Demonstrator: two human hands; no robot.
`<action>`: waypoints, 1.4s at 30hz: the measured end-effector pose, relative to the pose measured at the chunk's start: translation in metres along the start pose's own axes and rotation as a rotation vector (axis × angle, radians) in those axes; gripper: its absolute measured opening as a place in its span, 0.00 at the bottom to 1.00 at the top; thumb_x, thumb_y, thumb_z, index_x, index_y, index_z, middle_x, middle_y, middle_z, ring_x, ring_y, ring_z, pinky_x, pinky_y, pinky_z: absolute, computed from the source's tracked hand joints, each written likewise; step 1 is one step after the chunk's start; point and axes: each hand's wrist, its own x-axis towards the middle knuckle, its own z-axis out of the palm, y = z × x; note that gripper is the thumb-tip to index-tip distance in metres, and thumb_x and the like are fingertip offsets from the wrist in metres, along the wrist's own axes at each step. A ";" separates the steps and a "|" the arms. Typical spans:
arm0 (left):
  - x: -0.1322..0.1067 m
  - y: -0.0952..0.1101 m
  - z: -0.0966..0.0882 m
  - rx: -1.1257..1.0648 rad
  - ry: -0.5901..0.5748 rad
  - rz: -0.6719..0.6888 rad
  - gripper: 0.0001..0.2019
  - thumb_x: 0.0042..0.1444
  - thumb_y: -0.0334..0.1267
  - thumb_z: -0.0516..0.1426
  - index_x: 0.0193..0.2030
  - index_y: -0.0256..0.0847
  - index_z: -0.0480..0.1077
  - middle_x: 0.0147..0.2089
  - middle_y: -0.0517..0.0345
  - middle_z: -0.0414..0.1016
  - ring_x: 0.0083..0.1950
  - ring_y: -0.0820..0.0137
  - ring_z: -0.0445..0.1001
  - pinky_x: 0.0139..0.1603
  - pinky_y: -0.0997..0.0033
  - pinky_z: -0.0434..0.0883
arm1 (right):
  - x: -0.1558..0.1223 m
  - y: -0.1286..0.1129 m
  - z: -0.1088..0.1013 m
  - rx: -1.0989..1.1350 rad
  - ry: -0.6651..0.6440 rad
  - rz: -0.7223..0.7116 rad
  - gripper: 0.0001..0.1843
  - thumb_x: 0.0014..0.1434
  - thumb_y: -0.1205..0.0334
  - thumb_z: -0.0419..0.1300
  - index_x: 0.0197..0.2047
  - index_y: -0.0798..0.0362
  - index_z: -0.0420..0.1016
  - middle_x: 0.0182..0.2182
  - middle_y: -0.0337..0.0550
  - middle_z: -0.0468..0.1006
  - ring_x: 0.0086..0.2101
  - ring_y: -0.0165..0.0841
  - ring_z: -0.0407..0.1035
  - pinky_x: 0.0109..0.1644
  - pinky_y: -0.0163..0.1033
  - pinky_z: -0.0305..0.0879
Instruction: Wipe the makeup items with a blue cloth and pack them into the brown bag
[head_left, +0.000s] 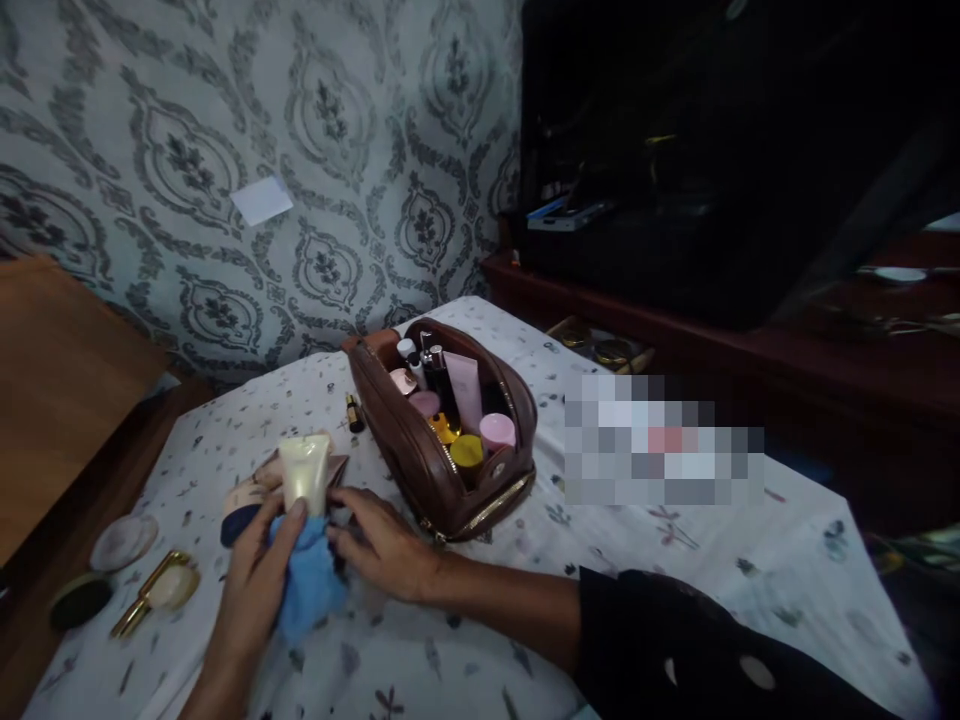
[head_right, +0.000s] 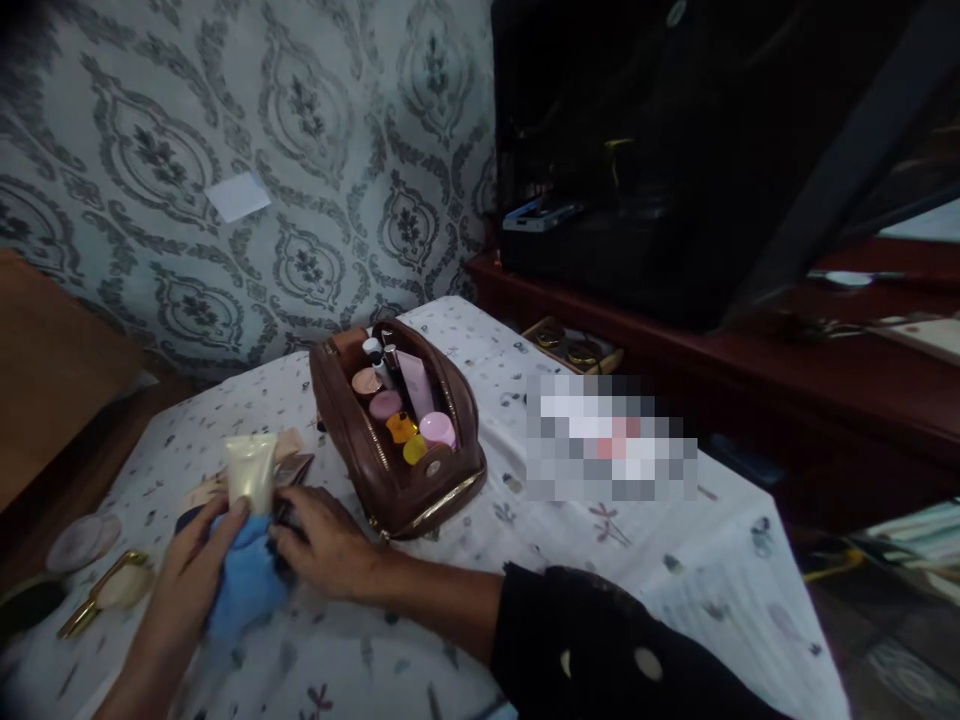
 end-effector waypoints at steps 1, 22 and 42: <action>-0.001 0.002 0.006 0.004 -0.011 0.057 0.29 0.55 0.61 0.58 0.52 0.39 0.74 0.38 0.57 0.79 0.35 0.64 0.75 0.37 0.70 0.74 | 0.001 0.000 0.000 0.045 0.014 0.010 0.19 0.64 0.62 0.55 0.58 0.54 0.67 0.52 0.53 0.76 0.53 0.40 0.69 0.58 0.46 0.65; -0.003 -0.014 -0.005 0.065 -0.206 0.356 0.12 0.57 0.38 0.58 0.48 0.44 0.66 0.45 0.56 0.71 0.46 0.65 0.72 0.48 0.67 0.71 | 0.014 -0.006 0.000 0.717 0.082 0.360 0.26 0.51 0.43 0.69 0.44 0.50 0.67 0.42 0.43 0.79 0.44 0.36 0.73 0.50 0.41 0.69; 0.006 -0.028 -0.014 0.332 0.377 0.687 0.09 0.66 0.38 0.53 0.51 0.42 0.67 0.47 0.53 0.77 0.48 0.65 0.77 0.50 0.67 0.73 | 0.009 -0.019 -0.003 0.461 -0.245 0.349 0.26 0.59 0.34 0.59 0.35 0.52 0.69 0.21 0.31 0.63 0.18 0.25 0.57 0.20 0.32 0.53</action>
